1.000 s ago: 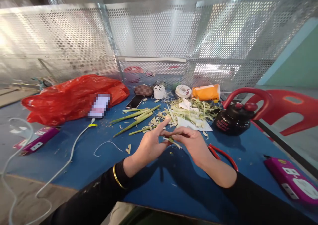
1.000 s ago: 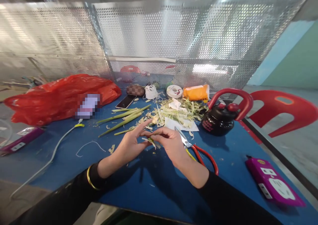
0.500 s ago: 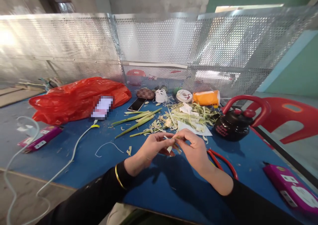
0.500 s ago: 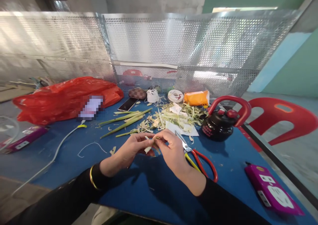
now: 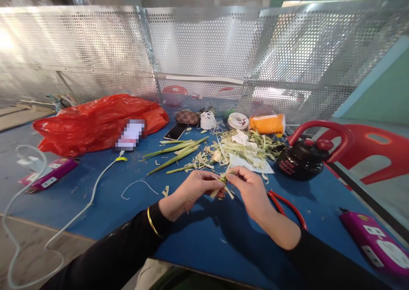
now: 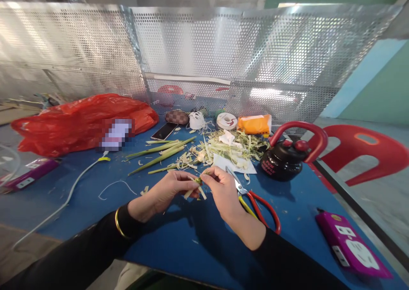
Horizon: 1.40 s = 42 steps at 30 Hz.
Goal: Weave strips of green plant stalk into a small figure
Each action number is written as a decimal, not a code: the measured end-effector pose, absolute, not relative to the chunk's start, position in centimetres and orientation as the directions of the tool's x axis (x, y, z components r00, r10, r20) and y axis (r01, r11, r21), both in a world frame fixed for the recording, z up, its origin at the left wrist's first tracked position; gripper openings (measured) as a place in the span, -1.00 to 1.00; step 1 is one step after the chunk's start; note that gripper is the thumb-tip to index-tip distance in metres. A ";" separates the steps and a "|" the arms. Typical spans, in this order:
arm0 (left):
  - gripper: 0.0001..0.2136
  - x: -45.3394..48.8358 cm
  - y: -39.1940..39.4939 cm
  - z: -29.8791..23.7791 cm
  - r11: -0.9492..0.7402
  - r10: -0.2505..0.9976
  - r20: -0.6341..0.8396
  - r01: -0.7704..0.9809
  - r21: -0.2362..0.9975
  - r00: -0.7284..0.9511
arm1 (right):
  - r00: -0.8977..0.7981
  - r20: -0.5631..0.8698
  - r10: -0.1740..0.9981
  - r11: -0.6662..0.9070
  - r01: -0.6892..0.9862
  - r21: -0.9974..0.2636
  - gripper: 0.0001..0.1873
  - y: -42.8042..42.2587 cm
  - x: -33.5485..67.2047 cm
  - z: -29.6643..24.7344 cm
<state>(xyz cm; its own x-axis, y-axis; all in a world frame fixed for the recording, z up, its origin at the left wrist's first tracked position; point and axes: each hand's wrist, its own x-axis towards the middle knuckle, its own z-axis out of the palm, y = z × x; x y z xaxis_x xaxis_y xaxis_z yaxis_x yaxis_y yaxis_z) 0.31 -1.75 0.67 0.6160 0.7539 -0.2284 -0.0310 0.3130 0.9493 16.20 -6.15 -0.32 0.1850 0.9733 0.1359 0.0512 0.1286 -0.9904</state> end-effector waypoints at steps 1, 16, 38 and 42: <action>-0.83 0.2 -1.7 0.6 0.322 0.749 -0.230 -0.038 0.946 0.622 | 0.157 0.112 0.981 0.110 0.027 -0.994 -0.88 -6.1 16.2 -0.2; -0.66 -0.6 -1.0 0.8 0.457 0.626 -0.309 -0.016 0.889 0.716 | -0.213 0.116 0.970 0.129 0.047 -0.991 -0.85 -5.8 17.1 0.3; -0.74 -0.2 -1.1 -0.1 0.366 0.673 -0.265 0.001 0.931 0.691 | 0.015 0.107 0.994 0.106 0.070 -0.992 -0.82 -6.1 16.3 -0.8; -0.72 0.1 -1.4 0.1 0.362 0.670 -0.278 0.024 0.932 0.688 | 0.111 0.123 0.986 0.115 0.072 -0.991 -0.75 -6.2 16.0 -0.9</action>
